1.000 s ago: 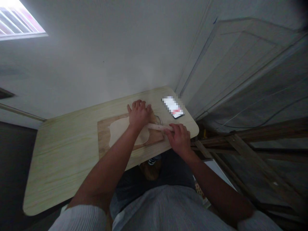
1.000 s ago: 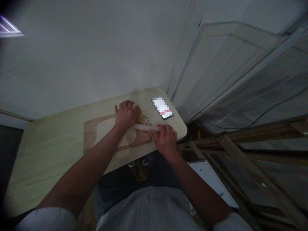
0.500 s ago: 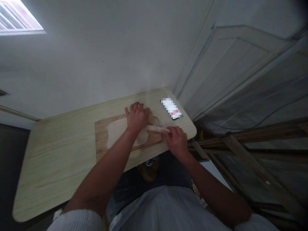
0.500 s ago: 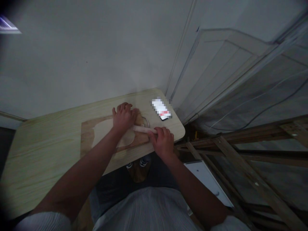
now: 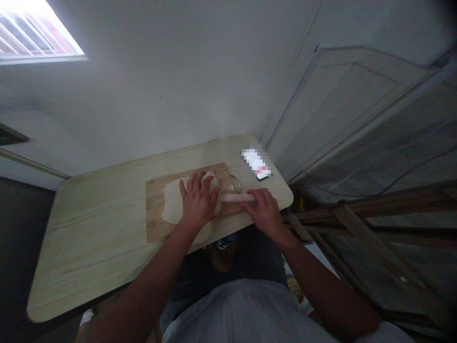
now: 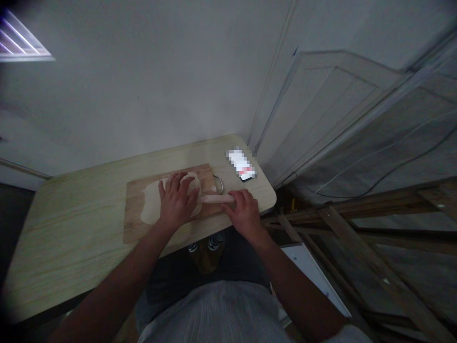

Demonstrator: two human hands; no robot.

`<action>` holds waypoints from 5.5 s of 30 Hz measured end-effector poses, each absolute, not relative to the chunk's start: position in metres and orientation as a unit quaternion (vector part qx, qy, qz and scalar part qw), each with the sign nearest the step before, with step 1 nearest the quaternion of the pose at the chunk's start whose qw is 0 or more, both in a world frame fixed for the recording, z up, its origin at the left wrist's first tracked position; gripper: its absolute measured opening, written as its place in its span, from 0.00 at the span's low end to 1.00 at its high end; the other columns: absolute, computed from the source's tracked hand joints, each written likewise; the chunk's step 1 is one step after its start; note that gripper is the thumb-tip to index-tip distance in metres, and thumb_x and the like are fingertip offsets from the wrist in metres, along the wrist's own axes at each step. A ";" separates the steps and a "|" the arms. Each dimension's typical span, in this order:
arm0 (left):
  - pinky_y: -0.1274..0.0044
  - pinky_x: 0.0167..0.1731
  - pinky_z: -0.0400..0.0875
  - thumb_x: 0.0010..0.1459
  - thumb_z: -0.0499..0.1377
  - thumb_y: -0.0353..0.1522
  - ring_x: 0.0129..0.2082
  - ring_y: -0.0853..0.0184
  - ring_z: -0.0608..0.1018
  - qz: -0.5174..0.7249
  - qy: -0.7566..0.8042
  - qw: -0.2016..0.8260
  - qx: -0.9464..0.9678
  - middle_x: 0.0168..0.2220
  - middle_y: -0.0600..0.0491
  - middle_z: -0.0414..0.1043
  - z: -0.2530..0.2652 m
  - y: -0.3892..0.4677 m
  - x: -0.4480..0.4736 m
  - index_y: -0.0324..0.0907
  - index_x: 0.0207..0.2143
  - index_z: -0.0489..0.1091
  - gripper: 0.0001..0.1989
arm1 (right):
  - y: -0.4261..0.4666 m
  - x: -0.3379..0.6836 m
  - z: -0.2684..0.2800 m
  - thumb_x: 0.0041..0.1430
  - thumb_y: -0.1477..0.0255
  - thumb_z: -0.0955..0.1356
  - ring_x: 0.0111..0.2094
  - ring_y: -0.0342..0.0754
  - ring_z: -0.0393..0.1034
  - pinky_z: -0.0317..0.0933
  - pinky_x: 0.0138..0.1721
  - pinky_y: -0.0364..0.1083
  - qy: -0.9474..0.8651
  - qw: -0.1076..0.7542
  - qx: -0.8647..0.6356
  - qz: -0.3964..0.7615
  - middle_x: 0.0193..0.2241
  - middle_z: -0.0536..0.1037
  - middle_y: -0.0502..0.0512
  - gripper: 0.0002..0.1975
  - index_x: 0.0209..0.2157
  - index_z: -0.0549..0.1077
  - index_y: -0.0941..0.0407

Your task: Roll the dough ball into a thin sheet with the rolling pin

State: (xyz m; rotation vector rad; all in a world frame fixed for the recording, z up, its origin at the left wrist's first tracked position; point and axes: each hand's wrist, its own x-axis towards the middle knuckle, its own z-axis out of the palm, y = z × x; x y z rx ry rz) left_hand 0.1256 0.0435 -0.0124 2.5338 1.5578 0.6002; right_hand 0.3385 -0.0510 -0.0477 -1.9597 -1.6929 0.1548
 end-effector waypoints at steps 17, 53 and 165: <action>0.50 0.68 0.41 0.70 0.43 0.47 0.71 0.54 0.54 0.163 0.505 0.067 0.845 0.70 0.46 0.56 -0.019 0.053 0.134 0.48 0.69 0.55 0.29 | -0.038 0.324 -0.043 0.67 0.56 0.64 0.56 0.58 0.63 0.55 0.57 0.56 -0.601 0.272 -0.751 -0.039 0.53 0.73 0.64 0.22 0.55 0.70 0.56; 0.53 0.54 0.62 0.70 0.42 0.42 0.58 0.49 0.67 0.106 0.509 0.051 0.853 0.57 0.41 0.69 -0.020 0.172 0.179 0.46 0.54 0.71 0.23 | 0.047 0.343 -0.036 0.71 0.60 0.61 0.49 0.56 0.65 0.50 0.53 0.55 -0.614 0.212 -0.755 -0.084 0.43 0.79 0.59 0.17 0.44 0.76 0.55; 0.56 0.62 0.57 0.69 0.48 0.37 0.60 0.54 0.70 0.209 0.542 0.054 0.812 0.58 0.44 0.72 -0.025 0.057 0.089 0.42 0.54 0.71 0.19 | -0.075 0.291 -0.041 0.66 0.63 0.68 0.44 0.53 0.69 0.60 0.48 0.52 -0.671 0.279 -0.684 0.065 0.43 0.75 0.57 0.16 0.52 0.75 0.51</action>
